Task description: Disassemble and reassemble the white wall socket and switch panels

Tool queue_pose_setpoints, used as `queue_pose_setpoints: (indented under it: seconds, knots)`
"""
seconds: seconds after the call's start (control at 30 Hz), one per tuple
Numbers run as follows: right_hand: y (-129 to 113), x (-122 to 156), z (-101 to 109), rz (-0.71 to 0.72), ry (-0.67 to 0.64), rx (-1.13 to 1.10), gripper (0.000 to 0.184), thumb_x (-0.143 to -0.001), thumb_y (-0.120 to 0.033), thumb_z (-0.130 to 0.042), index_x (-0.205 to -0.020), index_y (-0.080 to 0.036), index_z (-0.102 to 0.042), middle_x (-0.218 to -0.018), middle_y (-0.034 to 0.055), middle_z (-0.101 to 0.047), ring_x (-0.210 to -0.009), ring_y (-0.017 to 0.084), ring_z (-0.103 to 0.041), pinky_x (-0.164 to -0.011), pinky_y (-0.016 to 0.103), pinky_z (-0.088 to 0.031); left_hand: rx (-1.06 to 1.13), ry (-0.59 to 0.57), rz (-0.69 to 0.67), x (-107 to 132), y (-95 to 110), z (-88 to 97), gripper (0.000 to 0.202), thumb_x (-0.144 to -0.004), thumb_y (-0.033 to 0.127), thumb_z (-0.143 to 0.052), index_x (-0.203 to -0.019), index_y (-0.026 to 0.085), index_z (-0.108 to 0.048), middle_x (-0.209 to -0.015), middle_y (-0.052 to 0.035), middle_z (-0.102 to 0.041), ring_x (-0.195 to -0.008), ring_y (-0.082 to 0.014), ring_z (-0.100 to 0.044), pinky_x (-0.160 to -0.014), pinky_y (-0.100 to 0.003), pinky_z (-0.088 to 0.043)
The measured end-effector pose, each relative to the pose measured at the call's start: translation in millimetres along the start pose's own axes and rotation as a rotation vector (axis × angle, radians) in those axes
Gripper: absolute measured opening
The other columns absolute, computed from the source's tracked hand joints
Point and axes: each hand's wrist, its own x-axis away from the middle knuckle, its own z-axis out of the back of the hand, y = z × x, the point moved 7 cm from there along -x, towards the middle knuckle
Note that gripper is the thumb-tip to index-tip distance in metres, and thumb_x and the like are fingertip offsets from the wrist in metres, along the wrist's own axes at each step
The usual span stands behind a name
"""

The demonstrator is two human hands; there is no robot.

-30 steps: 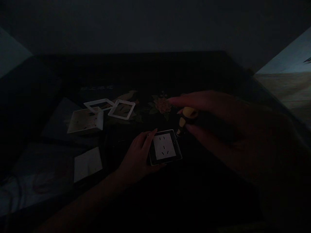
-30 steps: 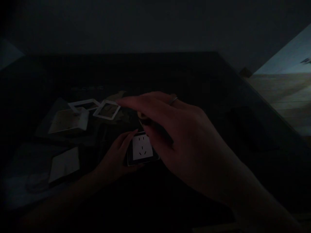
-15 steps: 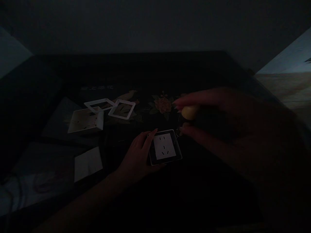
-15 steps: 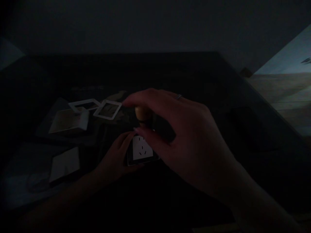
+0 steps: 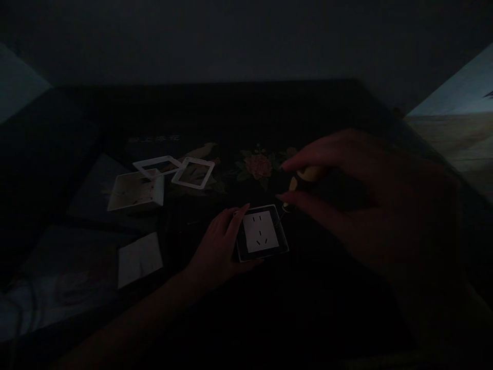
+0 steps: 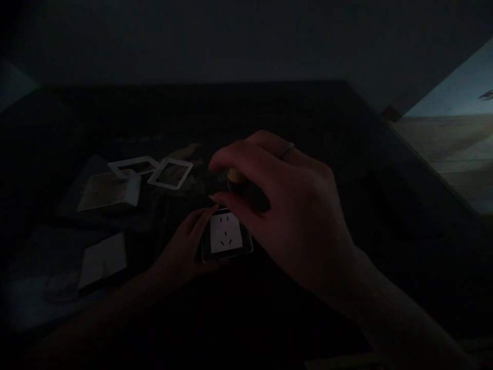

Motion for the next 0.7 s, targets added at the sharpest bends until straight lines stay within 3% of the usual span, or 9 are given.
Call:
queue_pose_setpoints:
  seconds: [0.07,0.27,0.33,0.47,0.57,0.7]
  knots:
    - [-1.4,0.5,-1.2,0.012,0.0,-0.013,0.018,-0.083,-0.015,-0.069,-0.097,-0.027,-0.07,-0.101,-0.0018,-0.075,-0.096,0.021,-0.071,-0.084,0.034,-0.06,0.005,0.001,-0.003,0.2,0.3,0.4,0.112,-0.07,0.034,-0.083,-0.153,0.033,-0.009,-0.141,-0.0159,-0.039,-0.129,-0.0397,-0.046,-0.103,-0.062,-0.045]
    - [4.1,5.2,0.1,-0.019,-0.152,-0.173,0.037,-0.084,-0.012,-0.063,-0.12,-0.024,-0.064,-0.129,-0.0034,-0.07,-0.114,0.017,-0.067,-0.097,0.029,-0.055,0.013,0.001,-0.003,0.0,1.0,1.5,0.109,-0.07,0.035,-0.083,-0.153,0.03,-0.013,-0.14,-0.016,-0.042,-0.127,-0.0382,-0.048,-0.103,-0.059,-0.045]
    - [2.5,4.8,-0.1,0.008,-0.146,-0.133,0.034,-0.084,-0.015,-0.065,-0.118,-0.022,-0.064,-0.127,-0.0003,-0.07,-0.115,0.02,-0.066,-0.098,0.034,-0.055,0.008,0.004,-0.009,0.0,1.6,1.8,0.107,-0.07,0.036,-0.083,-0.153,0.029,-0.015,-0.139,-0.0165,-0.042,-0.127,-0.0384,-0.048,-0.103,-0.059,-0.045]
    - [-3.5,1.9,-4.0,0.068,-0.089,0.024,0.031,-0.085,-0.017,-0.067,-0.116,-0.018,-0.067,-0.111,0.0084,-0.071,-0.105,0.026,-0.068,-0.085,0.038,-0.06,0.003,0.007,-0.013,0.0,1.6,1.3,0.106,-0.07,0.035,-0.082,-0.153,0.026,-0.016,-0.14,-0.0178,-0.042,-0.129,-0.0397,-0.046,-0.104,-0.06,-0.044]
    - [-3.1,2.0,-3.7,0.064,-0.055,0.069,0.031,-0.087,-0.015,-0.066,-0.117,-0.021,-0.069,-0.103,0.0065,-0.071,-0.098,0.025,-0.07,-0.082,0.036,-0.061,0.007,0.008,-0.012,-0.2,1.1,1.0,0.108,-0.069,0.033,-0.083,-0.153,0.026,-0.015,-0.14,-0.0178,-0.042,-0.128,-0.0389,-0.047,-0.104,-0.06,-0.044]
    - [-1.8,5.4,-3.1,0.075,-0.102,-0.059,0.047,-0.09,-0.013,-0.059,-0.136,-0.022,-0.057,-0.126,0.0013,-0.07,-0.109,0.02,-0.068,-0.096,0.031,-0.057,0.001,0.008,-0.019,0.1,0.7,0.7,0.107,-0.07,0.034,-0.083,-0.152,0.025,-0.016,-0.14,-0.0181,-0.041,-0.127,-0.039,-0.047,-0.103,-0.059,-0.045]
